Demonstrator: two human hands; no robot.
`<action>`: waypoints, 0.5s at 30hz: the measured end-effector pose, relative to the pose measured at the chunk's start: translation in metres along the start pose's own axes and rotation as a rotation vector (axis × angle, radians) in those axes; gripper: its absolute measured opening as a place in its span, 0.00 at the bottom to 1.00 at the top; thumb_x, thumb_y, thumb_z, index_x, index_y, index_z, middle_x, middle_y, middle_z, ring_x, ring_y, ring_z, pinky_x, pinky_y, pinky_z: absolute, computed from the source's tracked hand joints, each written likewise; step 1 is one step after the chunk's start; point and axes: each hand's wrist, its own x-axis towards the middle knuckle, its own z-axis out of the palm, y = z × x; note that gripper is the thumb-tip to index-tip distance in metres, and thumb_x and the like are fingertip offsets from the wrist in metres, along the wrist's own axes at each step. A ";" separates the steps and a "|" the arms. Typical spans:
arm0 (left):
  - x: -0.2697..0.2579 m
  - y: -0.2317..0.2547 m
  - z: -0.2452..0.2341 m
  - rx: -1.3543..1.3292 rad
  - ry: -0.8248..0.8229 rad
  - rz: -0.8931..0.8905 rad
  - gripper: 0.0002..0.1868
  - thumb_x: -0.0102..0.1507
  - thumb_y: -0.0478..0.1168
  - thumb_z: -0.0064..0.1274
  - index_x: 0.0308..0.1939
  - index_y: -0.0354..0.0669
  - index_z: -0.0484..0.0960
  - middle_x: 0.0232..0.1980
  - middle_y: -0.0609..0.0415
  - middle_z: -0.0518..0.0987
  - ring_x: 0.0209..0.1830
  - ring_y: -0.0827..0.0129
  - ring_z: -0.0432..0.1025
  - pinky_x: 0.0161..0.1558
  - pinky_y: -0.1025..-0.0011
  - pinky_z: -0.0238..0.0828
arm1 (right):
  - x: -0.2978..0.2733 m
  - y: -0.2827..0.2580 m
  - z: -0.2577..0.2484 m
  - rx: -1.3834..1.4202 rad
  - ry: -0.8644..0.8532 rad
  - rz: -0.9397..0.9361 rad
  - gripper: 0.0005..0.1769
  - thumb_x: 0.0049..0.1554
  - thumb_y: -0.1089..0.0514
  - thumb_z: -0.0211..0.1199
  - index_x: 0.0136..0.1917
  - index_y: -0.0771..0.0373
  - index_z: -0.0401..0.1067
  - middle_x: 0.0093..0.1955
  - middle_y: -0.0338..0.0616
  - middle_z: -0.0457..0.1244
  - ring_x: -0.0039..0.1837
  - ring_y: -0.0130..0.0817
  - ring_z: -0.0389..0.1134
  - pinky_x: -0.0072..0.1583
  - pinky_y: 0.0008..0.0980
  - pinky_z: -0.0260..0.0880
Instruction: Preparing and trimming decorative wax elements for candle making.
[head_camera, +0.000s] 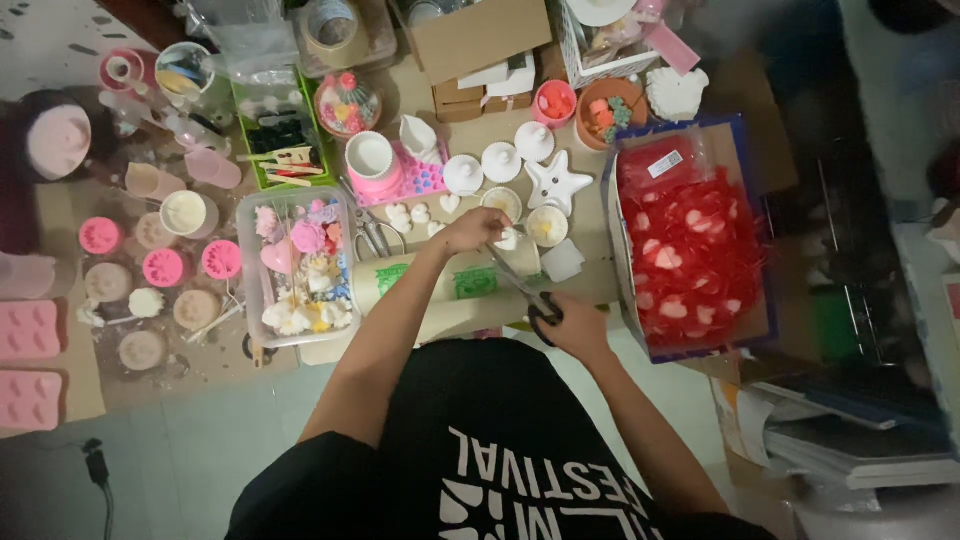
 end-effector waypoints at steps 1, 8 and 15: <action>-0.001 0.001 0.000 0.001 -0.002 0.001 0.10 0.62 0.32 0.56 0.48 0.37 0.81 0.42 0.59 0.81 0.42 0.75 0.73 0.46 0.72 0.72 | 0.000 0.000 0.003 0.000 0.002 0.001 0.25 0.45 0.41 0.71 0.48 0.61 0.75 0.42 0.50 0.69 0.45 0.52 0.71 0.45 0.49 0.70; 0.025 0.005 -0.003 -0.144 0.336 0.059 0.08 0.67 0.36 0.56 0.49 0.40 0.81 0.43 0.60 0.79 0.43 0.76 0.71 0.48 0.73 0.70 | -0.019 0.028 0.040 0.152 0.086 0.165 0.21 0.50 0.43 0.69 0.38 0.64 0.73 0.34 0.51 0.67 0.38 0.51 0.69 0.41 0.48 0.68; -0.030 0.159 0.013 -0.719 0.369 -0.039 0.12 0.69 0.43 0.53 0.55 0.47 0.77 0.48 0.65 0.77 0.50 0.79 0.69 0.51 0.70 0.68 | -0.005 0.063 0.070 -0.151 0.365 0.593 0.22 0.53 0.41 0.71 0.42 0.64 0.79 0.37 0.56 0.69 0.42 0.56 0.71 0.45 0.52 0.71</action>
